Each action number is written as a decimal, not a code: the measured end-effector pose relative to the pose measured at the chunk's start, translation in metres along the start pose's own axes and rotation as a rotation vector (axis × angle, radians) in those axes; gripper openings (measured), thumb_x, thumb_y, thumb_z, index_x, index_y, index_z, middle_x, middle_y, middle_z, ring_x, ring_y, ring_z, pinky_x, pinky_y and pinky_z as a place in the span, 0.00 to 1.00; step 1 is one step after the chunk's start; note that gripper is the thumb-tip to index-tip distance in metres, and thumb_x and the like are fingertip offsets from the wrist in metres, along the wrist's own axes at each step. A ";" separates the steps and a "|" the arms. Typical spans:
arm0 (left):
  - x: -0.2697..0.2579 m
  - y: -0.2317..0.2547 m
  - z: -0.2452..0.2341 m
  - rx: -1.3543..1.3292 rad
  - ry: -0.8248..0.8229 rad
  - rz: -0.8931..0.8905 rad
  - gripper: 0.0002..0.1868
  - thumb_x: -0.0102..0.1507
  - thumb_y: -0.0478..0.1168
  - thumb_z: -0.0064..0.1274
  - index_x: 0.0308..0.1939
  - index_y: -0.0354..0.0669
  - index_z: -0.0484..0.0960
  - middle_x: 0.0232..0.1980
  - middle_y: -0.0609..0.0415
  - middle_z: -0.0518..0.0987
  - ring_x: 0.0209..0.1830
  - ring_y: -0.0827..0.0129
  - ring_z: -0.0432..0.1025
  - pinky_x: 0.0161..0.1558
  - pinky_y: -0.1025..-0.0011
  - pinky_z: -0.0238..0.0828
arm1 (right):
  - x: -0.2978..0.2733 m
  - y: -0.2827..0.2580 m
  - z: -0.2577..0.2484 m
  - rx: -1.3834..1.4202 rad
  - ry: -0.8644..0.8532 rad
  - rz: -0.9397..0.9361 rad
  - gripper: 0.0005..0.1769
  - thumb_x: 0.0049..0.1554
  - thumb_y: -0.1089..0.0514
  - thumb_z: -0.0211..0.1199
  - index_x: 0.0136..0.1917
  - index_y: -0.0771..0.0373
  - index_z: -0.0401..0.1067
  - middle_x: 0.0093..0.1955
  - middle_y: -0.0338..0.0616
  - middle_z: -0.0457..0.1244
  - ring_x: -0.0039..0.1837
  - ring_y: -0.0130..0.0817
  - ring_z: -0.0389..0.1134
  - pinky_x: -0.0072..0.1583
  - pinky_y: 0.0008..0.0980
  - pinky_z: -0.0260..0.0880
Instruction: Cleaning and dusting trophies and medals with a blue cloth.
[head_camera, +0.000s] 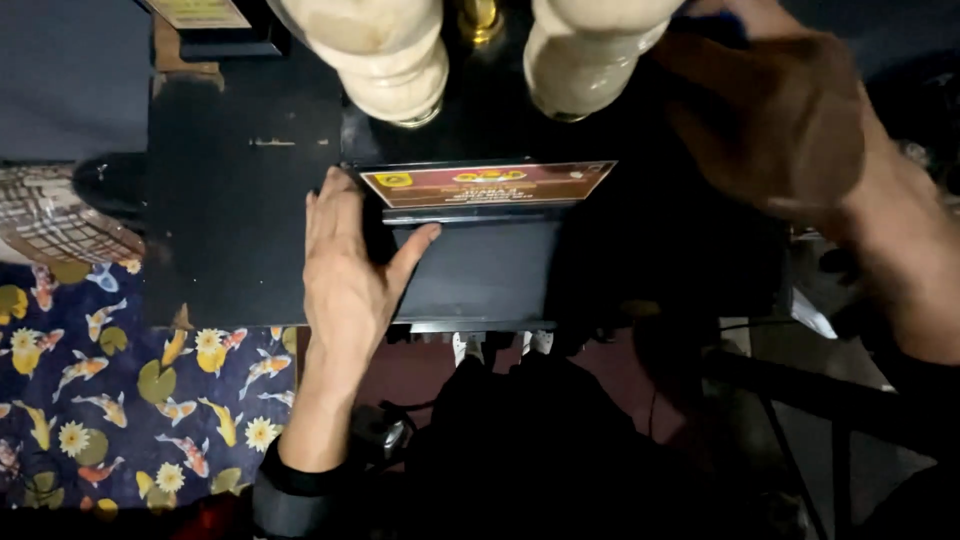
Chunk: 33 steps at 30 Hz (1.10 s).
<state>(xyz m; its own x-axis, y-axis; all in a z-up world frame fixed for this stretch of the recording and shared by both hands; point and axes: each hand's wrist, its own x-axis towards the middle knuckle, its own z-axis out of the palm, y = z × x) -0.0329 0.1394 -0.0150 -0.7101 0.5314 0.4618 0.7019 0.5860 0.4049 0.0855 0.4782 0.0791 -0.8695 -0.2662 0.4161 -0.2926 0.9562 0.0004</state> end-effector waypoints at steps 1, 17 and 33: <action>0.001 -0.001 0.000 -0.012 0.003 0.006 0.42 0.60 0.52 0.71 0.63 0.20 0.70 0.67 0.26 0.71 0.72 0.35 0.65 0.74 0.46 0.57 | -0.001 -0.004 -0.004 -0.128 0.014 -0.069 0.20 0.64 0.62 0.66 0.68 0.57 0.69 0.62 0.46 0.67 0.62 0.47 0.73 0.53 0.34 0.75; 0.003 -0.020 -0.005 0.010 -0.096 0.145 0.41 0.66 0.48 0.62 0.69 0.16 0.64 0.72 0.25 0.67 0.74 0.37 0.62 0.74 0.49 0.57 | -0.015 -0.078 -0.017 -0.333 -0.308 0.352 0.30 0.56 0.55 0.66 0.72 0.58 0.73 0.51 0.48 0.65 0.35 0.30 0.65 0.36 0.28 0.68; 0.005 -0.028 -0.007 0.056 -0.154 0.170 0.43 0.68 0.54 0.50 0.70 0.15 0.59 0.74 0.22 0.61 0.78 0.37 0.55 0.76 0.47 0.48 | 0.042 -0.180 0.019 -0.315 -0.002 0.645 0.24 0.60 0.56 0.65 0.68 0.65 0.70 0.53 0.58 0.61 0.37 0.48 0.67 0.36 0.41 0.68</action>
<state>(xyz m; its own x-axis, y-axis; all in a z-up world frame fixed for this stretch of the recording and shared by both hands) -0.0556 0.1208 -0.0185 -0.5849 0.7099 0.3923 0.8111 0.5107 0.2852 0.0940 0.2924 0.0792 -0.8313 0.3640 0.4200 0.4083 0.9127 0.0171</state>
